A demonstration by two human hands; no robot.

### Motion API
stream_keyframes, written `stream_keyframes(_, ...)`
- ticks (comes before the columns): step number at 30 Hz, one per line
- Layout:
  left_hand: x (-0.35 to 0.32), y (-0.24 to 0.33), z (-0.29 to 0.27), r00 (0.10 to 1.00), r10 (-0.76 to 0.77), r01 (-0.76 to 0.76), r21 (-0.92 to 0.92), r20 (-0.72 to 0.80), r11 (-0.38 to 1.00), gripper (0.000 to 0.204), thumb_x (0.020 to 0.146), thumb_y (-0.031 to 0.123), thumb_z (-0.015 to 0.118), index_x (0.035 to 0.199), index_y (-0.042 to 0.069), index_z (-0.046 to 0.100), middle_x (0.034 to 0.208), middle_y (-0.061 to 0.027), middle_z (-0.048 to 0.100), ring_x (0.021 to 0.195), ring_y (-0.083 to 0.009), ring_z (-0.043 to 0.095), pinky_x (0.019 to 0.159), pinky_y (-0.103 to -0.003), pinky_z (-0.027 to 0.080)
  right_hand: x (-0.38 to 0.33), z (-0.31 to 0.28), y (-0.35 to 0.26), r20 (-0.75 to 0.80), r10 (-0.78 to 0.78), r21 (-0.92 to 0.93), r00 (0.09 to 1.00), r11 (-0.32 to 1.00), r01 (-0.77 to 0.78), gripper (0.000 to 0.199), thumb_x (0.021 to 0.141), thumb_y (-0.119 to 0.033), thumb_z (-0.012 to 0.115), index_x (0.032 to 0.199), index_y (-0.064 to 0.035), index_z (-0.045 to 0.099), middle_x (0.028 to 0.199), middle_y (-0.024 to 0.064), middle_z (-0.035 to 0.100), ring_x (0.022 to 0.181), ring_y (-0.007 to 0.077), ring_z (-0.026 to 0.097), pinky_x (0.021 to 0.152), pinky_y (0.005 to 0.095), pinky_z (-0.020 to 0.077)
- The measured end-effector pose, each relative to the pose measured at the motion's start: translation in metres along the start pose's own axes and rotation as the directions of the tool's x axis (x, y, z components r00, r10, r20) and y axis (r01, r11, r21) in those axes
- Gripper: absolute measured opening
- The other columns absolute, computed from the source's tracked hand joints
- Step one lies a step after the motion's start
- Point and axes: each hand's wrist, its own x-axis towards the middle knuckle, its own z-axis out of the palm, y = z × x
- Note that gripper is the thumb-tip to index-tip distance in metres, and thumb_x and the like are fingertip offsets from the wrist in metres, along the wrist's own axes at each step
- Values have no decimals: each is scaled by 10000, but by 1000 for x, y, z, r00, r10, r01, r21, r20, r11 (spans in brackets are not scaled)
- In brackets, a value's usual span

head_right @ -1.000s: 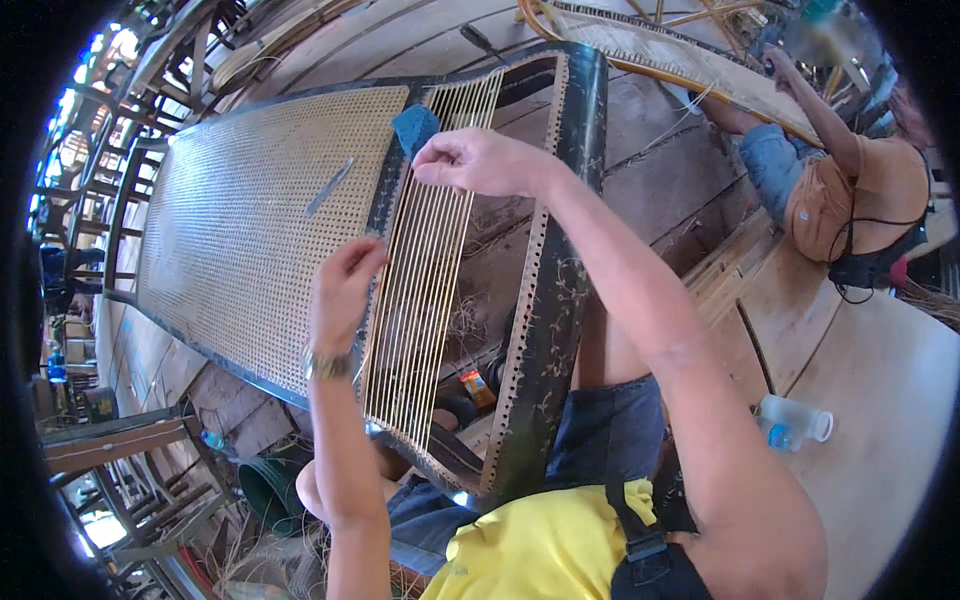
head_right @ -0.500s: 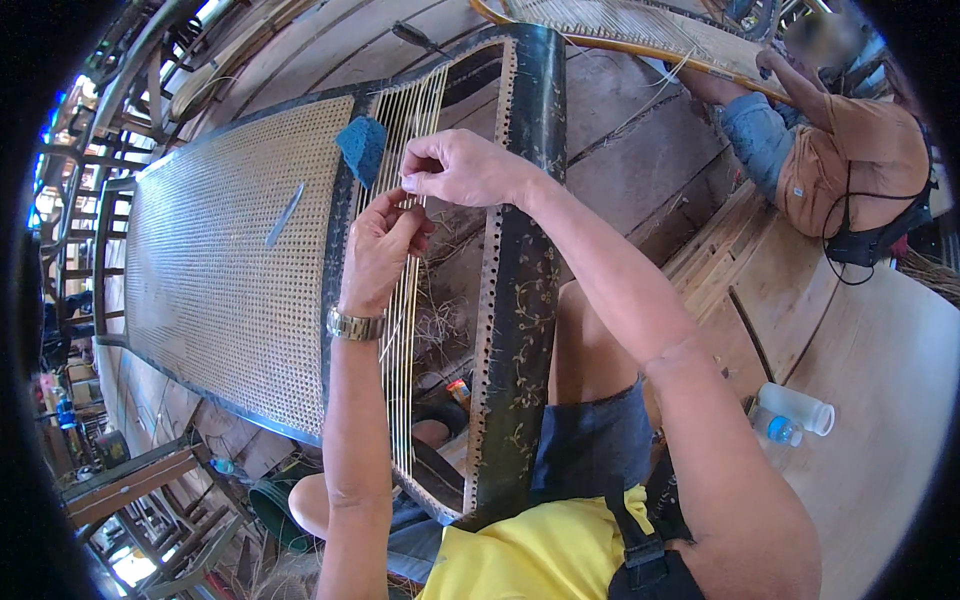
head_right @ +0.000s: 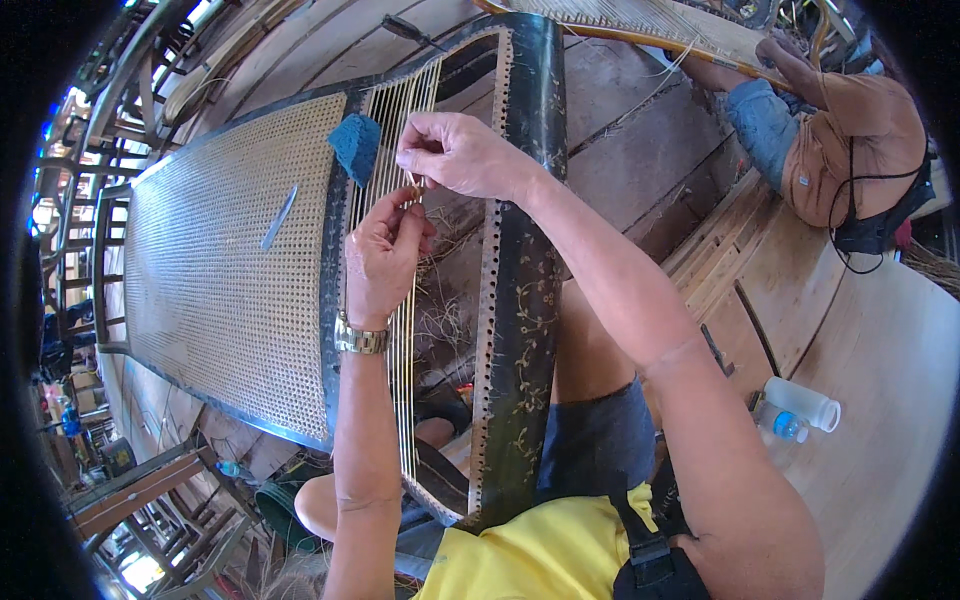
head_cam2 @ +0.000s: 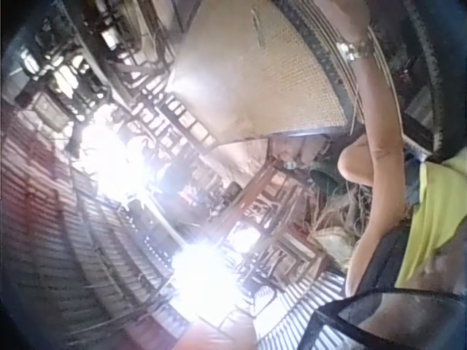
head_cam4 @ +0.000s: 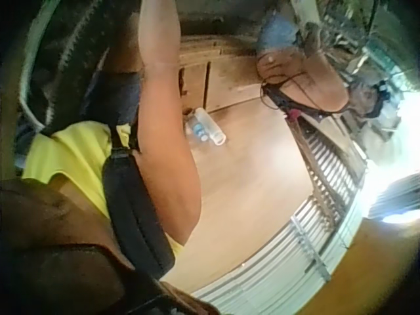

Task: Manually weaving or repairing a rattan/bamboo furniture piece using thin strips of material.

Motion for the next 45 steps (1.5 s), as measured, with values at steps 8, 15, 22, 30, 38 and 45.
stream_keyframes(8,-5,3,6,998,-51,50,-32,-34,998,200,973,163,635,1070,-2,692,671,-43,675,578,-65,608,530,-243,479,-1,2,-2,-3,31,23,1000,999,-31,109,1000,-140,598,912,-84,565,784,-50,564,667,29,510,603,193,433)
stream_keyframes(15,-3,-6,12,995,-71,62,-122,-68,991,216,987,186,633,1073,-3,693,690,-23,670,582,-62,603,533,-232,485,1,3,1,-34,12,22,999,1000,-12,88,1014,-110,561,933,-78,548,791,-43,565,660,34,505,589,199,436)
stream_keyframes(22,-12,-24,3,987,-160,141,-341,-28,929,232,991,131,602,1154,-28,647,797,-61,695,643,-82,628,567,-219,501,8,3,-2,-80,125,18,989,992,-124,86,1007,-136,570,973,-60,549,817,-6,604,638,55,551,569,215,455)
stream_keyframes(30,15,-36,-15,934,-337,268,-392,-120,880,207,980,119,587,1091,-41,656,927,-82,711,713,-108,651,627,-235,539,77,-12,31,-424,390,95,817,916,-389,287,898,-232,732,927,-14,548,765,74,617,573,111,561,490,251,439)
stream_keyframes(38,52,-51,-18,939,-343,262,-584,-30,768,183,972,166,629,1057,11,675,853,-67,714,678,-118,659,624,-244,548,96,-6,39,-329,430,220,841,901,-374,124,909,-125,693,860,-27,635,772,90,684,587,121,596,517,241,462)
stream_keyframes(45,83,-54,-1,979,-204,185,-494,16,850,269,1006,257,604,1031,-8,641,818,-78,709,658,-123,658,596,-257,552,82,-38,26,-143,390,637,910,739,-217,80,918,-89,688,975,-37,666,822,54,685,650,107,611,610,234,511)
